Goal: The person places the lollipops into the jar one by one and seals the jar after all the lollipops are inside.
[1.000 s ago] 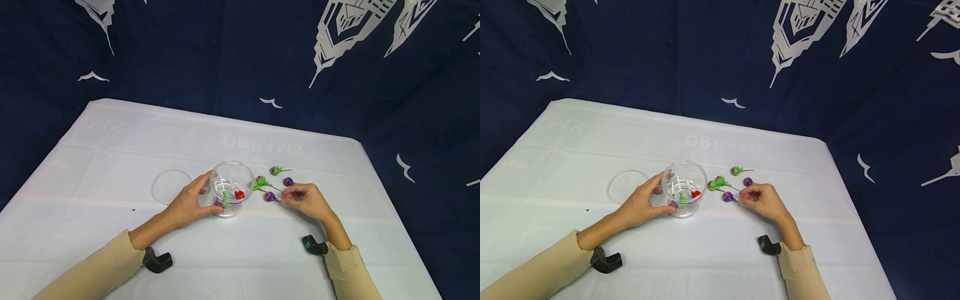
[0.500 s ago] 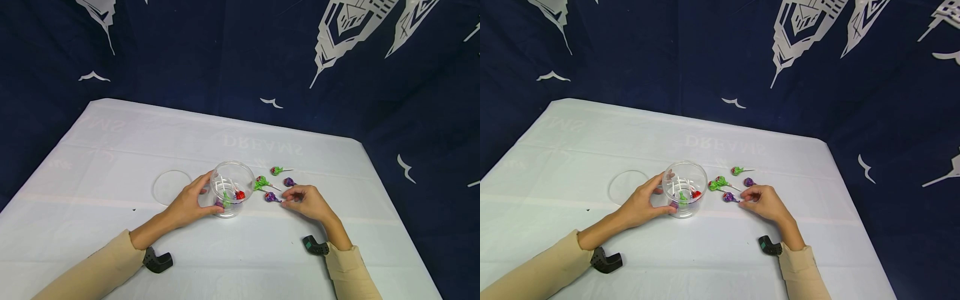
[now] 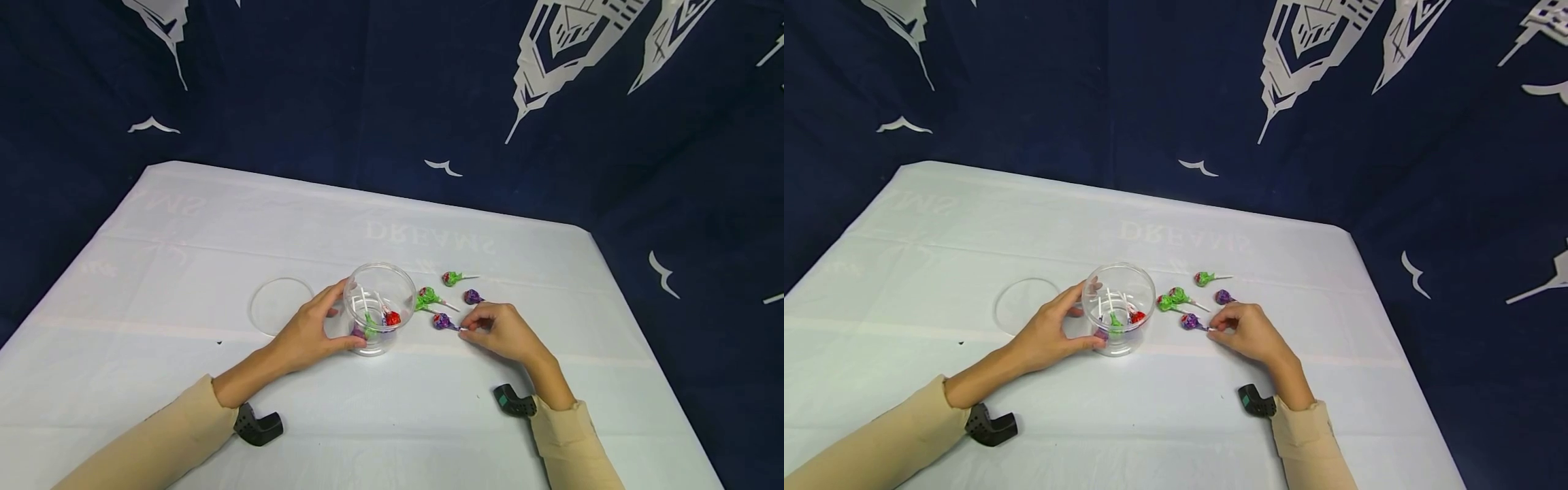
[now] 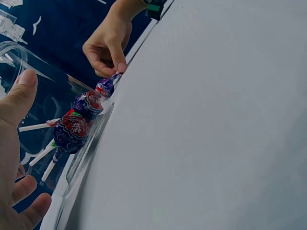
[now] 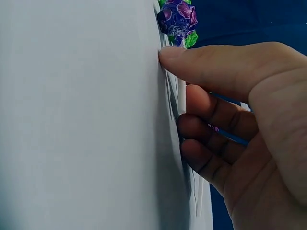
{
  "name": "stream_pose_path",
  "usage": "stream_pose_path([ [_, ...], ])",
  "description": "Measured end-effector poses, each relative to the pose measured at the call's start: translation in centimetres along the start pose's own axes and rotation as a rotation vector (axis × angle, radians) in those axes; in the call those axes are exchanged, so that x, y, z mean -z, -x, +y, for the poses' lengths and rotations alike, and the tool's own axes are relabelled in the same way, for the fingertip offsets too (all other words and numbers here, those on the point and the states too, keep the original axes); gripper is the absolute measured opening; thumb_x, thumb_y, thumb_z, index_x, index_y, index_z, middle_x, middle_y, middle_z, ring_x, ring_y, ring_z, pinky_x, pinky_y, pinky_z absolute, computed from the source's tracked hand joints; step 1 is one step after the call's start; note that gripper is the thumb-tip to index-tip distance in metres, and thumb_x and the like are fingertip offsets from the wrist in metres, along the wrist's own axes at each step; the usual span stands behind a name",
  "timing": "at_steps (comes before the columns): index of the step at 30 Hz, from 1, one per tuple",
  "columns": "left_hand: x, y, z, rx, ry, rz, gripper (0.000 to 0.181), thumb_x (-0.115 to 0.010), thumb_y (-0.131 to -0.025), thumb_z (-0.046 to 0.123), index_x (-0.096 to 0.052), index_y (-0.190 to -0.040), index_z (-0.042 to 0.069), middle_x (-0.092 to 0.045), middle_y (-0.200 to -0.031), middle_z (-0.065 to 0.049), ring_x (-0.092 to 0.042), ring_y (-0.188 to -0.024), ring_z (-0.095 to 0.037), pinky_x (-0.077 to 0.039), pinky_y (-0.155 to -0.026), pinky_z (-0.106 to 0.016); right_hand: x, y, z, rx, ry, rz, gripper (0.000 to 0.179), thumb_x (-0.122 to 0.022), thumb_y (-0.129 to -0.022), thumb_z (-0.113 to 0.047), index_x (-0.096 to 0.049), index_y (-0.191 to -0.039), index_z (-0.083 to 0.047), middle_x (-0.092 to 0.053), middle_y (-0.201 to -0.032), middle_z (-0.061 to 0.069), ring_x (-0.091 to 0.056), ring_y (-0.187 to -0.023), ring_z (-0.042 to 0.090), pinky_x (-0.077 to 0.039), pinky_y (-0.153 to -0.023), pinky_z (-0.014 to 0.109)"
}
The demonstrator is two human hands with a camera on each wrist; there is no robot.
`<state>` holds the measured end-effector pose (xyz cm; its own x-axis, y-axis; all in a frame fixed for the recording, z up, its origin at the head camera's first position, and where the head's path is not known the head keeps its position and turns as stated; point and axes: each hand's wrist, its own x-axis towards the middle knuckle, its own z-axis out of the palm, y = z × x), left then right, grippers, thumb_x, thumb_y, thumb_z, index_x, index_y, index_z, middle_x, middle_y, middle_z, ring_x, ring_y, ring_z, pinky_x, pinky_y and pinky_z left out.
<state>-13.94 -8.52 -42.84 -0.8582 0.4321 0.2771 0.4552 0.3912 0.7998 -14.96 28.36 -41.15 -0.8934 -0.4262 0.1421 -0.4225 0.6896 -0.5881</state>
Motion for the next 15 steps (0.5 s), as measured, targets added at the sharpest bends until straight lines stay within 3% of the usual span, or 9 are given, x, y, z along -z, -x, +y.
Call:
stream_pose_path([
  [15,-0.04,-0.01,-0.12,-0.025,-0.001,0.011,0.1,-0.088,-0.075,0.032,-0.032,-0.153,0.007,-0.049,-0.143,-0.013,-0.057,-0.117,-0.029,-0.054,-0.095,-0.04,0.09,-0.08,-0.01,0.073,0.021,0.014,0.016,-0.083,-0.076,0.002,-0.075,-0.075,-0.012,-0.067,-0.077,-0.01,-0.058,-0.07,0.007,-0.051,-0.061,0.023],
])
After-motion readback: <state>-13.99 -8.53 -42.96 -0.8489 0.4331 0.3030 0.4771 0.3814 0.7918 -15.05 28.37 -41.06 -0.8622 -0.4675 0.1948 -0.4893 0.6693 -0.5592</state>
